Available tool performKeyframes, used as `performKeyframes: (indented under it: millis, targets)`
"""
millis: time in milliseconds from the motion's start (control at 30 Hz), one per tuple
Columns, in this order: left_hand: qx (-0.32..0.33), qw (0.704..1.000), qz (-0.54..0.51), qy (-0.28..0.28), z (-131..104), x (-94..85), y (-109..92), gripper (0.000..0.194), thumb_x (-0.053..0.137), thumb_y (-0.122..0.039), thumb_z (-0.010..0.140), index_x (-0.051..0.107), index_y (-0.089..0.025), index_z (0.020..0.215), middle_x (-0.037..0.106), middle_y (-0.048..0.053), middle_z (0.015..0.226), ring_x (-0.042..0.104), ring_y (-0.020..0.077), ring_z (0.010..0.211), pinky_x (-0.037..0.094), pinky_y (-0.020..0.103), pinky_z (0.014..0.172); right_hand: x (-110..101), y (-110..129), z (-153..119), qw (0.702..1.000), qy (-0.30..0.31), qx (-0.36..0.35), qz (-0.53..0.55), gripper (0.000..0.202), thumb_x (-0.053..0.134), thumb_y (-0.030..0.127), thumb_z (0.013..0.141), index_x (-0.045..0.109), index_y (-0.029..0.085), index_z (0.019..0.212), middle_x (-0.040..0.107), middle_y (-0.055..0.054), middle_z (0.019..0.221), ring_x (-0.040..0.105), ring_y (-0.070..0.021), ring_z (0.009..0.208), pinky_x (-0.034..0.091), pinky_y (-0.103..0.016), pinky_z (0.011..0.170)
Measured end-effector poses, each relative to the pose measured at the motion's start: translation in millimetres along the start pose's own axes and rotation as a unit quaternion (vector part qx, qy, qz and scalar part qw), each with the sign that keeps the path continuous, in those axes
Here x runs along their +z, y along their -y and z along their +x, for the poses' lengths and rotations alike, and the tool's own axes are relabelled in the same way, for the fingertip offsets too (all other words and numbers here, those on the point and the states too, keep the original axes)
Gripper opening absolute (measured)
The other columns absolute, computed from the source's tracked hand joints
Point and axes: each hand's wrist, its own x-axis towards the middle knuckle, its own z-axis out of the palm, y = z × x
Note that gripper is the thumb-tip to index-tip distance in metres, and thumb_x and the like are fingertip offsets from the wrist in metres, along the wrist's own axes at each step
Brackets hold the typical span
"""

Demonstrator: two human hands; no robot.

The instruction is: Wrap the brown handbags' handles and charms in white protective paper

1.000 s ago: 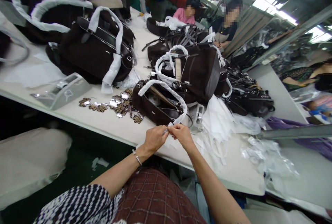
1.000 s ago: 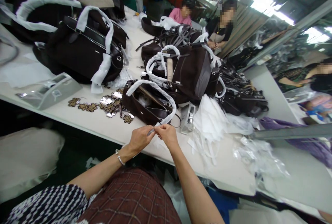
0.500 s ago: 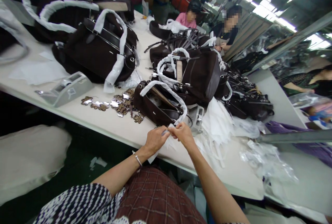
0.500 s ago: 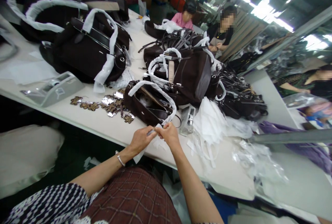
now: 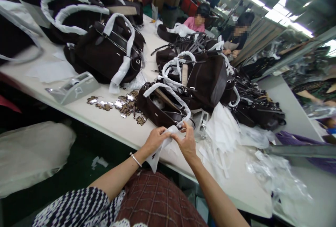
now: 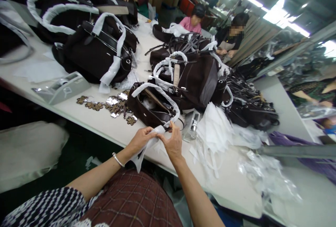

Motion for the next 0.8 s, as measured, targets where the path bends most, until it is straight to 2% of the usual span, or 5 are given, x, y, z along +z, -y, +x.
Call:
performKeyframes:
  millis: [167, 367, 533, 700, 800]
  targets:
    - [0.002, 0.999, 0.040, -0.019, -3, 2.1, -3, 0.030, 0.060, -0.042, 0.082, 0.070, -0.014, 0.085, 0.068, 0.002, 0.077, 0.058, 0.0161, 0.070, 0.041, 0.024, 0.062, -20, -4, 14, 0.991, -0.016, -0.115, -0.066, 0.081, 0.070, 0.054, 0.080, 0.037, 0.019, 0.145, 0.051, -0.018, 0.136, 0.052, -0.0313, 0.120, 0.043, -0.051, 0.103]
    - [0.068, 0.977, 0.194, -0.048, -12, 7.9, -13, 0.024, 0.057, -0.034, 0.088, 0.072, -0.021, 0.102, 0.074, 0.003, 0.096, 0.065, 0.0191, 0.085, 0.043, 0.026, 0.076, -35, 13, 66, 0.877, 0.246, -0.389, -0.140, 0.059, 0.081, 0.037, 0.073, 0.060, 0.032, 0.128, 0.046, -0.006, 0.149, 0.034, -0.0316, 0.142, 0.016, -0.057, 0.121]
    - [0.045, 0.963, 0.253, -0.080, -15, 15.0, -12, 0.016, 0.059, -0.034, 0.086, 0.068, -0.021, 0.092, 0.073, 0.004, 0.090, 0.065, 0.0200, 0.082, 0.042, 0.027, 0.074, -19, 22, 97, 0.808, 0.334, -0.459, -0.160, 0.041, 0.085, 0.043, 0.066, 0.072, 0.021, 0.098, 0.066, -0.009, 0.123, 0.043, -0.0328, 0.135, 0.011, -0.059, 0.122]
    - [0.008, 0.979, 0.151, -0.139, -14, 12.5, -10, 0.030, 0.067, -0.034, 0.080, 0.054, -0.021, 0.104, 0.069, -0.001, 0.078, 0.062, 0.0178, 0.071, 0.041, 0.026, 0.066, -34, 19, 103, 0.831, 0.342, -0.407, -0.162, 0.073, 0.088, 0.053, 0.056, 0.066, 0.023, 0.119, 0.059, -0.012, 0.136, 0.038, -0.0375, 0.139, 0.015, -0.063, 0.119]
    - [-0.018, 0.993, 0.067, -0.100, -11, 7.4, -5, 0.026, 0.068, -0.035, 0.079, 0.053, -0.019, 0.093, 0.067, -0.001, 0.073, 0.061, 0.0161, 0.066, 0.040, 0.025, 0.061, -45, 9, 101, 0.872, 0.323, -0.342, -0.136, 0.086, 0.086, 0.052, 0.060, 0.055, 0.026, 0.135, 0.048, -0.011, 0.147, 0.034, -0.0361, 0.142, 0.020, -0.063, 0.118]
